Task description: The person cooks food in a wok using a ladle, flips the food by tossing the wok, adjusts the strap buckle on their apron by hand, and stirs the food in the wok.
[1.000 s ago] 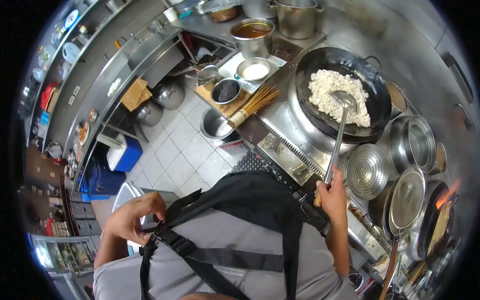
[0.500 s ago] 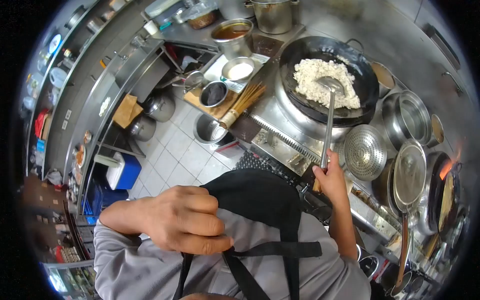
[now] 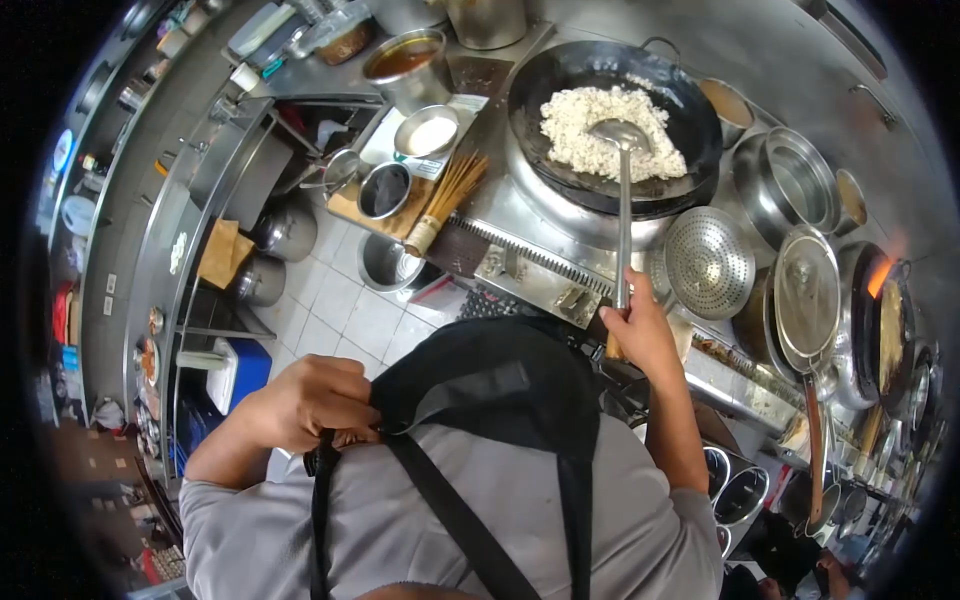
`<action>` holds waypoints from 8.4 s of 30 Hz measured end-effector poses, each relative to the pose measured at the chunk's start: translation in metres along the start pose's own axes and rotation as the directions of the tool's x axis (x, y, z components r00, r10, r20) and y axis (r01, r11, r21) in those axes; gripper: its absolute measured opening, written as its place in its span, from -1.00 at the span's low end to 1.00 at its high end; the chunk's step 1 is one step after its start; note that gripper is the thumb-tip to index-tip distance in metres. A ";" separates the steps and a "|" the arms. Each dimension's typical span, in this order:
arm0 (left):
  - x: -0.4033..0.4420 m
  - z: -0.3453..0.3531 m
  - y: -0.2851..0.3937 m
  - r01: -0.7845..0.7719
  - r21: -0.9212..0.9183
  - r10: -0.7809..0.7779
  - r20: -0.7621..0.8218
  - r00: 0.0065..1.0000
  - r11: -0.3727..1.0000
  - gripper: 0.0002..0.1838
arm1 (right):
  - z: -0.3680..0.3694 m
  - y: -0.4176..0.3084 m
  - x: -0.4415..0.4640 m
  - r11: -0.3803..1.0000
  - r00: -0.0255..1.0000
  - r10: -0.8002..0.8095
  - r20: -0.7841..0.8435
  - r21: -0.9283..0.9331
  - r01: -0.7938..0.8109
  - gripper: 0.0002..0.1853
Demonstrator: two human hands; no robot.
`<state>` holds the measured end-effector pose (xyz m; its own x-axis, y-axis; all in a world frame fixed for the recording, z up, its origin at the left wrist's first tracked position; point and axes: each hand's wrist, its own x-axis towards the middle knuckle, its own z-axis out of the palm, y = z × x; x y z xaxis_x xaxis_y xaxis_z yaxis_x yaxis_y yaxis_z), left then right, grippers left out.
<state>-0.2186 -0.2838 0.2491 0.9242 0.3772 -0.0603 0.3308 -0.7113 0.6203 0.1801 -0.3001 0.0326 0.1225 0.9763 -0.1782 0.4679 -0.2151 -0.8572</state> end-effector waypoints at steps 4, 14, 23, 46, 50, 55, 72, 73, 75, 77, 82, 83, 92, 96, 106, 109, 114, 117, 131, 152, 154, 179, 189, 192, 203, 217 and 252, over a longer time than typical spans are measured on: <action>-0.013 0.008 -0.015 -0.078 -0.343 0.038 -0.122 0.992 0.936 -0.84 | 0.002 0.025 0.000 0.998 0.999 -0.036 -0.028 0.042 0.038 -0.29; -0.057 0.050 -0.014 0.125 -0.469 -0.344 -0.418 0.841 0.874 -0.78 | -0.001 0.010 -0.001 0.990 0.997 0.079 0.010 0.119 -0.079 -0.31; -0.059 0.070 -0.015 0.479 -0.550 -0.712 -0.364 0.601 0.684 -0.63 | -0.005 0.019 0.001 0.999 0.999 -0.035 0.009 -0.009 0.036 -0.26; 0.042 0.015 -0.009 -0.044 0.254 0.104 -0.229 0.968 0.966 -0.83 | -0.007 0.001 -0.001 0.997 0.997 0.075 0.024 0.016 -0.075 -0.26; 0.049 0.007 -0.018 -0.079 -0.036 0.076 -0.064 0.995 0.996 -0.79 | -0.008 0.006 -0.004 0.998 0.999 0.047 0.003 0.048 -0.047 -0.25; 0.018 0.026 -0.027 0.042 -0.139 -0.064 -0.158 0.985 0.989 -0.76 | -0.008 0.011 -0.006 0.997 0.999 0.044 0.002 0.068 -0.044 -0.24; -0.003 0.032 -0.048 0.040 -0.084 -0.063 -0.285 0.957 0.996 -0.76 | 0.064 -0.202 -0.018 0.176 0.133 -0.972 0.196 0.226 0.958 -0.82; -0.006 0.034 -0.051 0.038 -0.090 -0.062 -0.287 0.956 0.995 -0.76 | 0.067 -0.203 -0.018 0.180 0.135 -0.970 0.201 0.226 0.957 -0.82; -0.013 0.040 -0.058 0.018 -0.187 -0.081 -0.330 0.941 0.982 -0.74 | 0.072 -0.204 -0.018 0.176 0.115 -0.964 0.238 0.253 0.951 -0.85; -0.021 0.027 -0.058 0.138 -0.288 -0.195 -0.179 0.964 0.948 -0.74 | 0.080 -0.206 -0.017 0.194 0.135 -0.964 0.229 0.258 0.946 -0.86; -0.044 0.033 -0.085 0.097 -0.687 -0.183 -0.053 0.982 0.721 -0.80 | 0.086 -0.212 -0.015 0.268 0.182 -0.937 0.300 0.280 0.922 -0.85; -0.047 0.035 -0.089 0.076 -0.647 -0.140 -0.048 0.989 0.759 -0.81 | 0.088 -0.212 -0.015 0.271 0.176 -0.935 0.308 0.301 0.914 -0.85; -0.048 0.044 -0.099 0.049 -0.194 -0.134 -0.455 0.880 0.980 -0.88 | 0.086 -0.221 0.005 0.643 0.244 -0.748 0.618 0.581 0.499 -0.63; -0.045 0.045 -0.107 0.032 -0.075 -0.066 -0.519 0.852 0.997 -0.83 | 0.100 -0.238 0.003 0.849 0.421 -0.527 0.738 0.430 0.309 -0.61; -0.060 0.047 -0.123 -0.031 0.102 0.081 -0.543 0.836 0.994 -0.78 | 0.127 -0.256 -0.012 0.926 0.573 -0.358 0.737 0.360 0.114 -0.63; -0.062 0.059 -0.126 -0.133 0.079 0.154 -0.526 0.836 0.988 -0.76 | 0.124 -0.259 -0.015 0.930 0.547 -0.361 0.755 0.330 0.159 -0.65; -0.065 0.094 -0.133 -0.184 0.037 0.173 -0.561 0.810 0.982 -0.76 | 0.125 -0.260 -0.017 0.910 0.582 -0.415 0.700 0.303 0.284 -0.66; -0.073 0.101 -0.130 -0.179 -0.009 0.143 -0.560 0.816 0.984 -0.77 | 0.122 -0.262 -0.016 0.943 0.581 -0.332 0.743 0.251 0.218 -0.66; -0.057 0.068 -0.130 0.079 0.310 0.168 -0.692 0.702 0.947 -0.79 | 0.127 -0.276 -0.005 0.875 0.468 -0.381 0.797 0.148 0.461 -0.68; -0.015 0.062 -0.121 -0.145 0.158 0.211 -0.588 0.781 0.977 -0.73 | 0.069 -0.250 0.004 0.966 0.620 -0.175 0.765 0.255 -0.041 -0.82; -0.018 0.072 -0.118 -0.180 0.073 0.190 -0.544 0.817 0.981 -0.69 | 0.063 -0.241 0.000 0.983 0.587 -0.124 0.800 0.181 -0.040 -0.81; -0.097 0.091 -0.137 0.061 0.031 -0.040 -0.468 0.883 0.998 -0.81 | 0.100 -0.256 -0.014 0.926 0.623 -0.360 0.695 0.349 0.146 -0.72; -0.073 0.063 -0.119 0.304 -0.163 -0.343 -0.325 0.882 0.938 -0.70 | 0.093 -0.253 -0.016 0.899 0.603 -0.435 0.669 0.283 0.335 -0.75; -0.064 0.002 -0.086 0.185 -0.582 -0.302 -0.110 0.947 0.792 -0.51 | 0.098 -0.250 -0.017 0.876 0.597 -0.471 0.649 0.264 0.404 -0.77; -0.026 0.024 -0.082 0.000 -0.170 -0.040 -0.232 0.972 0.985 -0.85 | 0.088 -0.233 -0.020 0.862 0.644 -0.504 0.575 0.294 0.412 -0.78; -0.007 0.022 -0.069 0.128 -0.697 -0.216 -0.039 0.976 0.706 -0.87 | 0.085 -0.218 -0.032 0.863 0.708 -0.504 0.495 0.320 0.391 -0.79; -0.011 0.019 -0.079 0.450 -0.606 -0.240 0.398 0.885 0.656 -0.72 | 0.047 -0.198 -0.026 0.803 0.566 -0.596 0.570 0.426 0.417 -0.84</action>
<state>-0.2514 -0.2431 0.1859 0.8149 0.2686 -0.5135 0.5171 0.0632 0.8536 0.0428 -0.2814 0.1840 -0.7085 0.6928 0.1347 0.0543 0.2438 -0.9683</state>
